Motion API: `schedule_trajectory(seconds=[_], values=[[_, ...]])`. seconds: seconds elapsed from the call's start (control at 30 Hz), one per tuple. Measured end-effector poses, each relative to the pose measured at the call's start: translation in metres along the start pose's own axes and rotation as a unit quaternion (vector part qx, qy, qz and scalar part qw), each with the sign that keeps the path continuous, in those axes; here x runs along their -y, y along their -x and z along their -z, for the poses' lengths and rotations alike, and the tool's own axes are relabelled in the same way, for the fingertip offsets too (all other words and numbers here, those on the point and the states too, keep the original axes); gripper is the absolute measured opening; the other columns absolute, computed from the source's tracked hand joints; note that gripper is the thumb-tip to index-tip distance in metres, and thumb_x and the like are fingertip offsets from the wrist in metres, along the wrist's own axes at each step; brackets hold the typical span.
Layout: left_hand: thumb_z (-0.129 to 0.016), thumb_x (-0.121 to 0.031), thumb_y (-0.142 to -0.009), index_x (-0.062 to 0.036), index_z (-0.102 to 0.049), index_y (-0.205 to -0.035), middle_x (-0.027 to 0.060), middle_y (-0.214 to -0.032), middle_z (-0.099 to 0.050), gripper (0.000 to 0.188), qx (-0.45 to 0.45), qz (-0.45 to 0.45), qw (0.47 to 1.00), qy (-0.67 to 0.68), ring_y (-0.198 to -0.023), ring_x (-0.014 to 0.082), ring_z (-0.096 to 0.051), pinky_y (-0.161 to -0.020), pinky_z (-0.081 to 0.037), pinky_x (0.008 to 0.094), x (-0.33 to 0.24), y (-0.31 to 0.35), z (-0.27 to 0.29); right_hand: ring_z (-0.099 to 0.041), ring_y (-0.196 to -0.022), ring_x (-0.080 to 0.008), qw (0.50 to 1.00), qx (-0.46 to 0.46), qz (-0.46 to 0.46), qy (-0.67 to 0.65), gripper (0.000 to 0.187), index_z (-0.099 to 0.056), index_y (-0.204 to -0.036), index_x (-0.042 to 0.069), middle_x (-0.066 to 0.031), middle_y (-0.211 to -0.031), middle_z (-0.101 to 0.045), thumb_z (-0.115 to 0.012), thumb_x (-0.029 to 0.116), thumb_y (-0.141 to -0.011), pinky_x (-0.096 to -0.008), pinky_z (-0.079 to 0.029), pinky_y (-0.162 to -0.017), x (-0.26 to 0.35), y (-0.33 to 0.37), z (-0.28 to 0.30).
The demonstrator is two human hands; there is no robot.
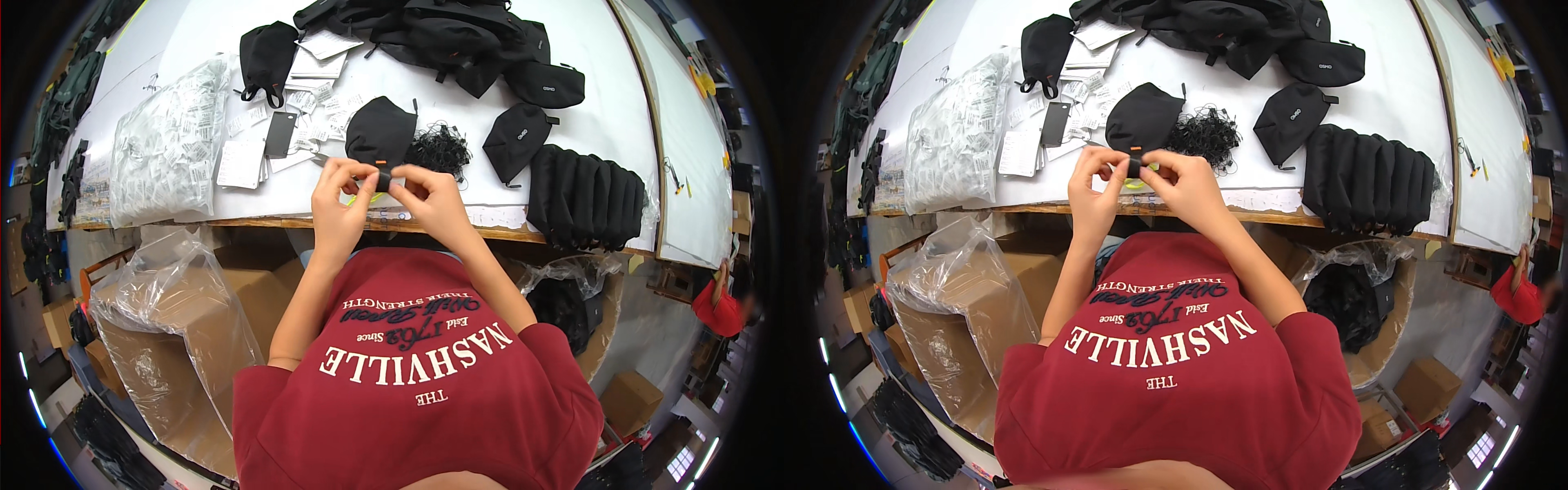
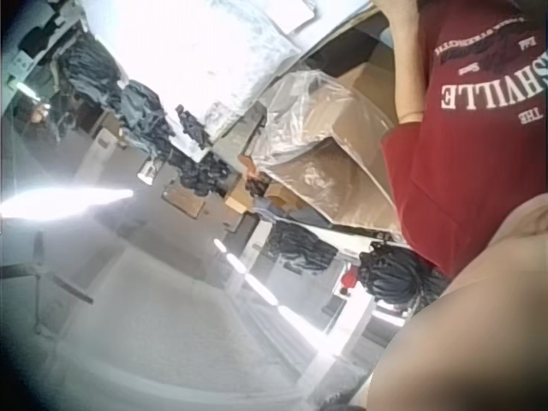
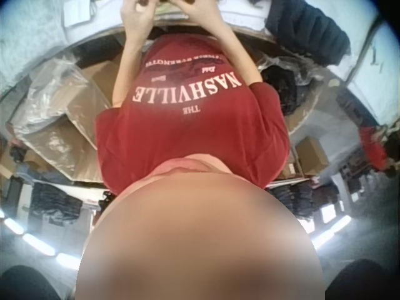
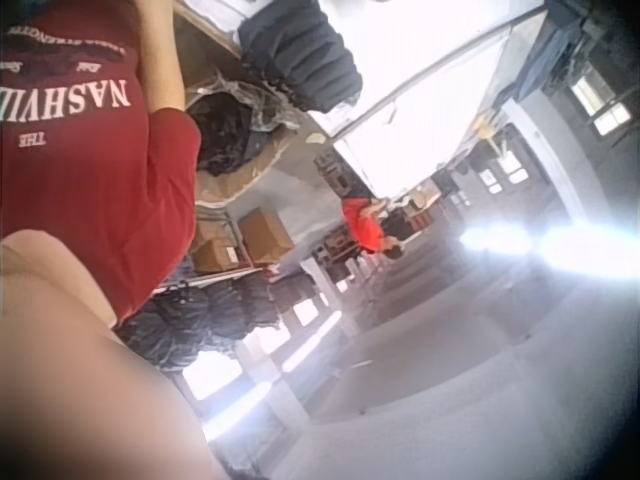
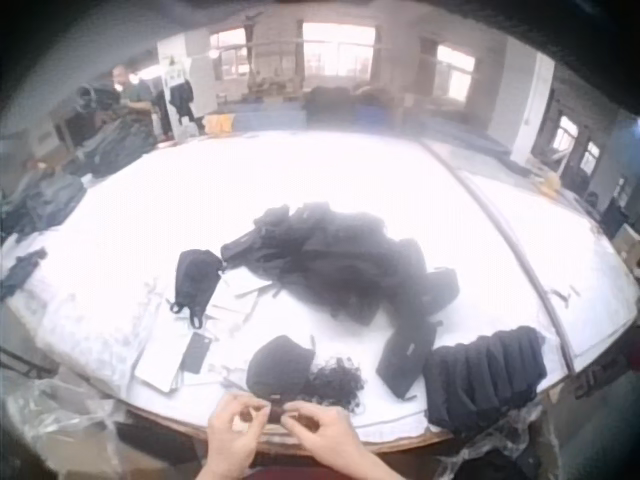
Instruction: The person is inserting small black components and cards into black zippered pouches at a factory workstation.
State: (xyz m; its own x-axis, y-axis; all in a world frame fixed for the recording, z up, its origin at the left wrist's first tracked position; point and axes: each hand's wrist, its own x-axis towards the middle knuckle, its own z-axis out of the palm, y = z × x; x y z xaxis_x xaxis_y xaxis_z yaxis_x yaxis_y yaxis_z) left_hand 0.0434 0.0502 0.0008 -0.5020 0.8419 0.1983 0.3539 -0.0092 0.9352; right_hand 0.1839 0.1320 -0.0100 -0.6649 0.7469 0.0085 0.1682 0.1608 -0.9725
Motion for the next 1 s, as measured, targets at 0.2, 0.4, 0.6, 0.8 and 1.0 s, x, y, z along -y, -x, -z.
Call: schedule_trajectory(seconds=[0.2, 0.4, 0.6, 0.8, 1.0], values=[[-0.054, -0.006, -0.093, -0.0020, -0.055, -0.099, 0.0005, -0.087, -0.056, 0.007, 0.010, 0.081, 0.968, 0.237, -0.069, 0.0030, -0.046, -0.061, -0.036, 0.0170, -0.015, -0.004, 0.016, -0.049, -0.068, -0.0020, 0.940, 0.057, -0.092, -0.323, 0.012, -0.059, -0.099, 0.005, 0.0028, -0.079, -0.058, -0.062, 0.010, -0.088, -0.0158, -0.038, -0.062, 0.017, -0.001, 0.025], [-0.060, -0.006, -0.090, -0.0021, -0.058, -0.096, -0.0050, -0.076, -0.054, 0.007, 0.053, 0.114, 0.961, 0.245, -0.061, -0.0025, -0.040, -0.051, -0.028, 0.0148, -0.024, 0.003, 0.010, -0.037, -0.053, -0.0005, 0.945, 0.051, -0.056, -0.317, 0.013, -0.054, -0.101, 0.007, -0.0050, -0.080, -0.062, -0.057, 0.015, -0.092, -0.0147, -0.027, -0.048, 0.021, 0.001, 0.026], [-0.064, -0.006, -0.087, -0.0015, -0.062, -0.091, -0.0102, -0.062, -0.043, 0.007, 0.090, 0.134, 0.961, 0.225, -0.054, -0.0027, -0.032, -0.048, -0.023, 0.0158, -0.034, 0.003, 0.008, -0.035, -0.047, -0.0003, 0.884, 0.120, -0.060, -0.447, 0.011, -0.052, -0.103, 0.006, -0.0057, -0.076, -0.061, -0.053, 0.014, -0.095, -0.0147, -0.025, -0.044, 0.027, 0.007, 0.030], [-0.064, -0.006, -0.086, -0.0024, -0.062, -0.090, -0.0102, -0.060, -0.041, 0.006, 0.120, 0.138, 0.958, 0.220, -0.053, -0.0028, -0.031, -0.047, -0.022, 0.0160, -0.041, 0.003, 0.008, -0.049, -0.063, -0.0053, 0.963, -0.011, 0.014, -0.270, 0.012, -0.057, -0.097, 0.005, -0.0018, -0.074, -0.058, -0.060, 0.014, -0.091, -0.0198, -0.037, -0.052, 0.032, 0.008, 0.017], [-0.062, -0.008, -0.088, -0.0024, -0.060, -0.093, -0.0075, -0.066, -0.051, 0.007, 0.097, 0.132, 0.955, 0.248, -0.055, -0.0032, -0.036, -0.048, -0.023, 0.0159, -0.040, 0.001, 0.017, -0.052, -0.066, -0.0180, 0.982, 0.031, 0.083, 0.166, 0.011, -0.068, -0.089, 0.009, -0.0036, -0.074, -0.057, -0.065, 0.017, -0.082, -0.0281, -0.042, -0.060, 0.019, -0.003, 0.021]])
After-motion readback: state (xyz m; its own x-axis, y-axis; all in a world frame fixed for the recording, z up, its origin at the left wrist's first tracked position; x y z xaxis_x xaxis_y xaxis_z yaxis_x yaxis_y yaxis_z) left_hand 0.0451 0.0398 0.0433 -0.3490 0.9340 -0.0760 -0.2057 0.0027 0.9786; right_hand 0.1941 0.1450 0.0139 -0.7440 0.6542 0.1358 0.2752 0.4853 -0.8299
